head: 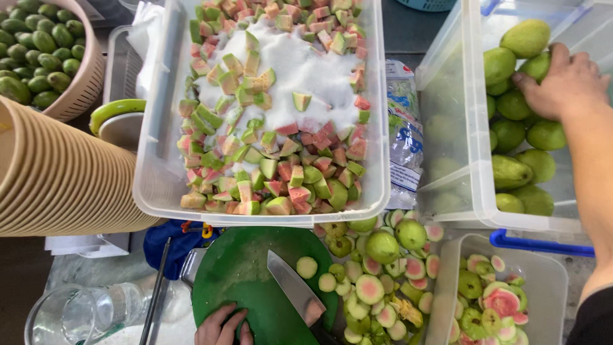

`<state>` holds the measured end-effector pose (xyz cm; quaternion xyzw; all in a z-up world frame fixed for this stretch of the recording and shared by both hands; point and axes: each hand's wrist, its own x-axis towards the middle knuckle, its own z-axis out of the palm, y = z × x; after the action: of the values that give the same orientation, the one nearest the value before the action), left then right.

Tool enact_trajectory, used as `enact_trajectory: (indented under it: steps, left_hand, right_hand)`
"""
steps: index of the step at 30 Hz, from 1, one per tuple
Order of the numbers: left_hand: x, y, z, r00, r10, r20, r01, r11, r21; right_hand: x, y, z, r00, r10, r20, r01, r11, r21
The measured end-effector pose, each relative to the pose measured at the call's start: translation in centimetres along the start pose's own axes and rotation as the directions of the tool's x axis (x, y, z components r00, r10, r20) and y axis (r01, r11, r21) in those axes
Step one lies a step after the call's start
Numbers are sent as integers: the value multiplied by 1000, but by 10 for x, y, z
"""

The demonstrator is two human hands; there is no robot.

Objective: The person cuts green guavas on a green cutting board using a knife. They slice the fruit into pieces and place them into a large plastic container that already contains chopped fruit and sugar. The person handles multiple guavas, peeling and dicing them throughout the clip.

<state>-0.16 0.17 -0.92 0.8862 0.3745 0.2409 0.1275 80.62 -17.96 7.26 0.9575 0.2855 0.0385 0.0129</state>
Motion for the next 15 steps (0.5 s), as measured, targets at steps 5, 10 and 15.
enact_trajectory:
  steps: [5,10,15]
  left_hand:
    - [-6,-1,-3,1000,-13,25,14,1000,-27]
    - [-4,-2,0,999,-21,29,22,1000,-17]
    - [1,0,-7,998,-28,61,32,998,-55]
  right_hand:
    - [3,24,38,993,-21,-114,35,992,119]
    - [10,38,59,988,-36,-148,46,997,63]
    - [13,50,72,975,-76,-211,86,996,39]
